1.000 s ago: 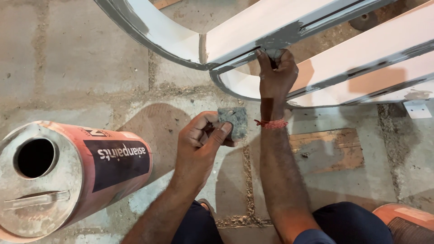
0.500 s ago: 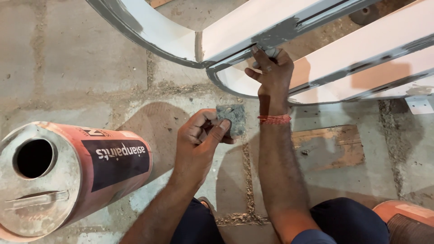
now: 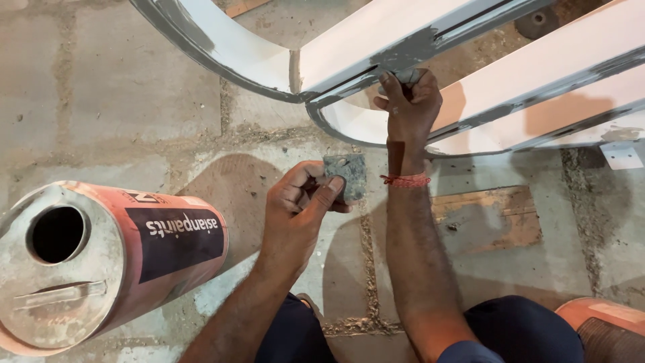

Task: The person kneads a lump of gray filler on a wooden board, then presses the filler into the seams of a white metal frame and smooths it along the joints by hand and with a small scraper, moving along the frame to cover the gaps.

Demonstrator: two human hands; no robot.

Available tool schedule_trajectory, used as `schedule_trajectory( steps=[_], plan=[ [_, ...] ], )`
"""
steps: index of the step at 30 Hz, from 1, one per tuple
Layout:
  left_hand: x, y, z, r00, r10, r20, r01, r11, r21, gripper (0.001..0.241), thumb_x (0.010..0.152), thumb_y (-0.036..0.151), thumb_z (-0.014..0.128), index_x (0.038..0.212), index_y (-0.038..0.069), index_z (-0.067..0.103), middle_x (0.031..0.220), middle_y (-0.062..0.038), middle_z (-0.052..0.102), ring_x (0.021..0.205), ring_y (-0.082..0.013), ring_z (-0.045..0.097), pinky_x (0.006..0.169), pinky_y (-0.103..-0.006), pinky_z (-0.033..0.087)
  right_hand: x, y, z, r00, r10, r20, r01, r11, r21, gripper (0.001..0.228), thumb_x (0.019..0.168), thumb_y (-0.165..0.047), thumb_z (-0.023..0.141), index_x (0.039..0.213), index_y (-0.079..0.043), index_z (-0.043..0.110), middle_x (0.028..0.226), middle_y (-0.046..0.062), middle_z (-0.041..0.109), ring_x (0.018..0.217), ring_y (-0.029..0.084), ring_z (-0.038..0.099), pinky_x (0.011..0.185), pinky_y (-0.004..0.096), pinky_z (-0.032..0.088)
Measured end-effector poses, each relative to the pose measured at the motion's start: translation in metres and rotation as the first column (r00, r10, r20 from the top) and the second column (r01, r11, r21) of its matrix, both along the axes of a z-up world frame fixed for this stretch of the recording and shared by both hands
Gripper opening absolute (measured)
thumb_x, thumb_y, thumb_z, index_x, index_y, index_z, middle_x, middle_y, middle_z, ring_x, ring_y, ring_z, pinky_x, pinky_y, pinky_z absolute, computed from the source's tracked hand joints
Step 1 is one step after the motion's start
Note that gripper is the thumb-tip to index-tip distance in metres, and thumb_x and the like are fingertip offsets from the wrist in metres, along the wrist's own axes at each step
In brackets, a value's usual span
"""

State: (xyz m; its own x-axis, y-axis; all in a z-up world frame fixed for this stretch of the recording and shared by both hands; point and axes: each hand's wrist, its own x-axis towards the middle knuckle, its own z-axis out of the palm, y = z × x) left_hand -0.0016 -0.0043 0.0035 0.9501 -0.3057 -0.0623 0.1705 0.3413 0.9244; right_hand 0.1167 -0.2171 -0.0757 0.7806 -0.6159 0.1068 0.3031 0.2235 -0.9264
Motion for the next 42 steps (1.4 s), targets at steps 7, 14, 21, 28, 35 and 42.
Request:
schedule_trajectory(
  steps=[7,14,21,28,35,42],
  plan=[
    [0.002,0.003,0.002,0.999,0.012,-0.036,-0.011,1.0,0.012,0.014,0.099,0.005,0.067,0.112,-0.001,0.064,0.094,-0.006,0.069,0.083,-0.011,0.069,0.076,-0.0334,0.066,0.004,0.008,0.004,0.996,-0.088,-0.021,0.086,0.995,-0.055,0.019,0.095,-0.002,0.077,0.096,-0.006,0.058,0.088,0.006,0.074,0.072,0.011,0.072,0.056,0.027,0.064],
    [0.002,0.009,-0.007,1.0,0.023,-0.013,-0.023,1.0,-0.014,0.014,0.101,0.005,0.067,0.112,-0.002,0.063,0.092,-0.005,0.067,0.082,-0.0104,0.066,0.076,-0.0341,0.066,0.005,0.009,-0.006,0.988,-0.133,0.08,0.127,0.989,0.077,0.022,0.099,-0.008,0.076,0.094,-0.007,0.055,0.087,0.007,0.07,0.069,0.014,0.071,0.059,0.032,0.068],
    [0.003,0.007,0.001,1.0,0.015,-0.026,-0.016,1.0,-0.027,0.013,0.1,0.004,0.066,0.112,-0.002,0.064,0.097,-0.006,0.07,0.085,-0.0109,0.069,0.077,-0.0335,0.065,-0.015,0.029,-0.026,0.977,-0.157,0.142,0.122,0.966,0.23,0.017,0.099,-0.01,0.072,0.108,-0.007,0.057,0.095,0.007,0.071,0.08,0.016,0.073,0.064,0.032,0.066],
    [0.002,0.007,0.003,1.0,-0.013,0.005,0.013,1.0,-0.028,0.012,0.102,0.003,0.066,0.112,-0.002,0.065,0.099,-0.007,0.071,0.087,-0.0113,0.069,0.078,-0.0332,0.064,-0.006,0.052,-0.02,0.983,-0.175,0.055,0.177,0.984,-0.031,0.042,0.095,-0.011,0.079,0.124,-0.009,0.049,0.104,0.005,0.06,0.088,0.013,0.064,0.061,0.027,0.061],
    [0.001,0.012,-0.005,0.999,0.023,-0.025,-0.024,0.999,-0.039,0.016,0.1,0.003,0.066,0.114,-0.002,0.062,0.098,-0.008,0.07,0.087,-0.0129,0.07,0.078,-0.0352,0.065,0.014,0.048,0.001,0.974,-0.215,-0.069,0.217,0.976,0.019,0.047,0.093,-0.012,0.076,0.122,-0.009,0.04,0.11,0.003,0.056,0.094,0.013,0.068,0.06,0.026,0.065],
    [0.002,0.015,-0.003,0.999,0.043,-0.006,-0.043,0.999,0.027,0.015,0.101,0.004,0.066,0.113,-0.004,0.061,0.097,-0.008,0.069,0.085,-0.0141,0.07,0.077,-0.0361,0.066,0.025,0.052,-0.01,0.965,-0.243,-0.094,0.244,0.97,0.001,0.038,0.095,-0.012,0.074,0.116,-0.008,0.042,0.103,0.002,0.053,0.085,0.01,0.063,0.056,0.026,0.066]
  ],
)
